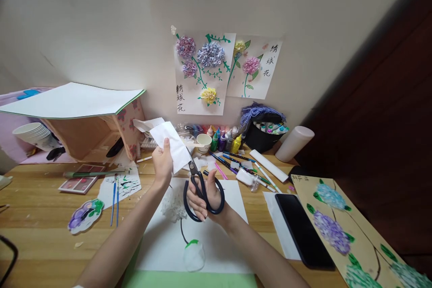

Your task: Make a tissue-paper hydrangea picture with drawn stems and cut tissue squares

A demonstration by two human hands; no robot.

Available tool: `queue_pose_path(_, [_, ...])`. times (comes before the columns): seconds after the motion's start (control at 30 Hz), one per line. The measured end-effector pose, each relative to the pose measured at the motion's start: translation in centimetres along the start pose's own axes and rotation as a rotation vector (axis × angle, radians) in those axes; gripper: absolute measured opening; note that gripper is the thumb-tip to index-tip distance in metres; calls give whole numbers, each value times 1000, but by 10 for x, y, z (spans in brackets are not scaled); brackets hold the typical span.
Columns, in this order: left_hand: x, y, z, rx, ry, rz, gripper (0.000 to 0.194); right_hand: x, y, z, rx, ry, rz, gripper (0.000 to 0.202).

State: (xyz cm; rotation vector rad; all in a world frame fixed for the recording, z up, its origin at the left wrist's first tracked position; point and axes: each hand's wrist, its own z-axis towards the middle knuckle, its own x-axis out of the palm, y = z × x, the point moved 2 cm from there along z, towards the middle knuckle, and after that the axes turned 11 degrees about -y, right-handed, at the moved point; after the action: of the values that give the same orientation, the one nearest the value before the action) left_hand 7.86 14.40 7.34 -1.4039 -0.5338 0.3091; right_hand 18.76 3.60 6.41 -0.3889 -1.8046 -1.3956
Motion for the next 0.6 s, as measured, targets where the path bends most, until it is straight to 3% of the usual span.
queue_pose_path(0.2, [5, 1, -11, -54, 133, -62, 44, 2, 4, 1, -28, -55, -47, 81])
queue_pose_path(0.4, [6, 4, -11, -56, 126, -35, 44, 2, 3, 2, -58, -56, 30, 71])
queue_pose_path(0.6, [7, 4, -19, -92, 126, -68, 44, 4, 6, 1, -70, -123, -72, 79])
